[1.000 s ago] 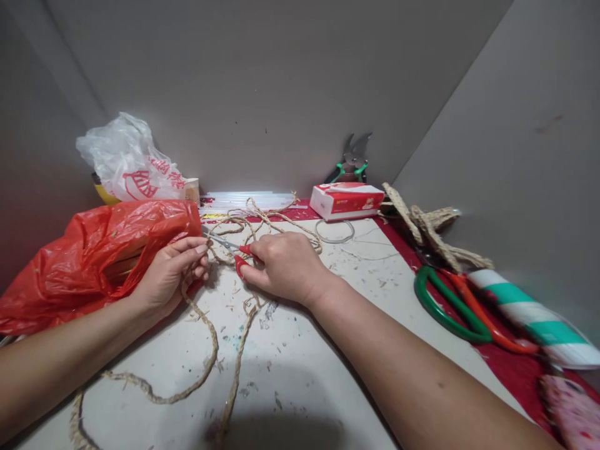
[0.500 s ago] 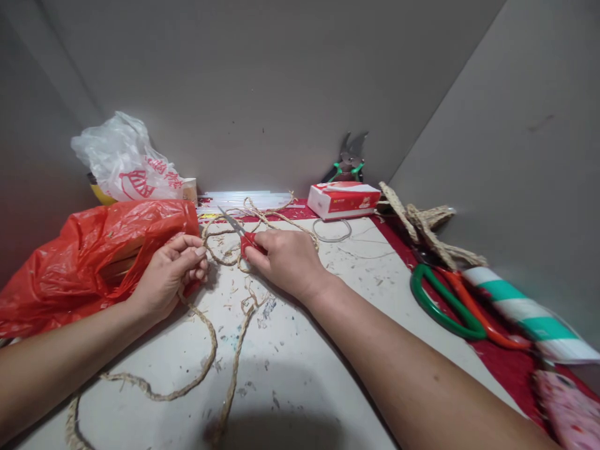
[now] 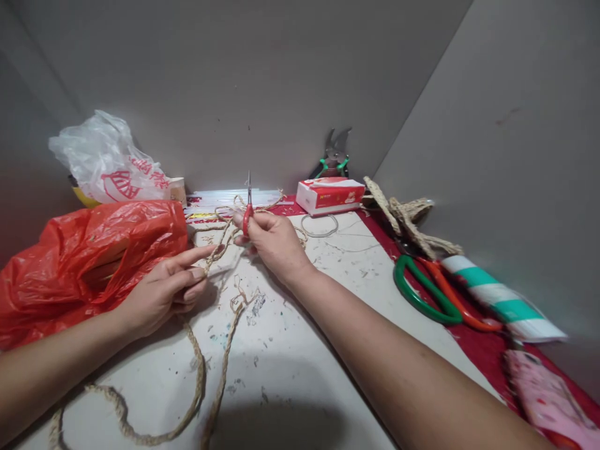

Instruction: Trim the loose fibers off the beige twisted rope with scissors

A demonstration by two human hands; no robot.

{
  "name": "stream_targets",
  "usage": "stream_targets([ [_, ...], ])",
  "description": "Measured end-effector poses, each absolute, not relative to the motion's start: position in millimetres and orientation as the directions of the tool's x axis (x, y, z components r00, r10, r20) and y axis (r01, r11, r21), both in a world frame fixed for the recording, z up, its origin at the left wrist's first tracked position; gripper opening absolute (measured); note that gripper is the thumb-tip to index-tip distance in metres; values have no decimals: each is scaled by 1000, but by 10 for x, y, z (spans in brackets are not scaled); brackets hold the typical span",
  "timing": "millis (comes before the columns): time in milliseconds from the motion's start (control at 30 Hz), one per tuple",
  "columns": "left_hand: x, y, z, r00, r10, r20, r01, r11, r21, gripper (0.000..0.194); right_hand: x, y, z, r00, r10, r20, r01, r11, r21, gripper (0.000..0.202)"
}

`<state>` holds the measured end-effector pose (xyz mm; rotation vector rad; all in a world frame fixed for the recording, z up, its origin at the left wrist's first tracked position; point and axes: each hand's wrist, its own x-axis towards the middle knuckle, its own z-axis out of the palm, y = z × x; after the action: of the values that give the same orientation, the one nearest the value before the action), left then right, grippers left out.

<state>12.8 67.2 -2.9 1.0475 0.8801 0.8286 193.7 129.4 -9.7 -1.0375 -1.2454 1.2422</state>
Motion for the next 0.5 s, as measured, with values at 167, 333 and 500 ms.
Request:
stream_targets([
  [167,119,657,-27,461,854,-240,-150,341,928,39,1942,1320,-135,-39,986,164,-71,161,-984,36],
  [333,118,635,-29,466,860,-207,-86,277,957,43,1929,1292,-117,-65,979,194,2,194,-981,32],
  [500,127,650,-71,439,878,-191,-36,229,973,45,1920,1244,-117,-179,950,257,178,288,-941,22],
])
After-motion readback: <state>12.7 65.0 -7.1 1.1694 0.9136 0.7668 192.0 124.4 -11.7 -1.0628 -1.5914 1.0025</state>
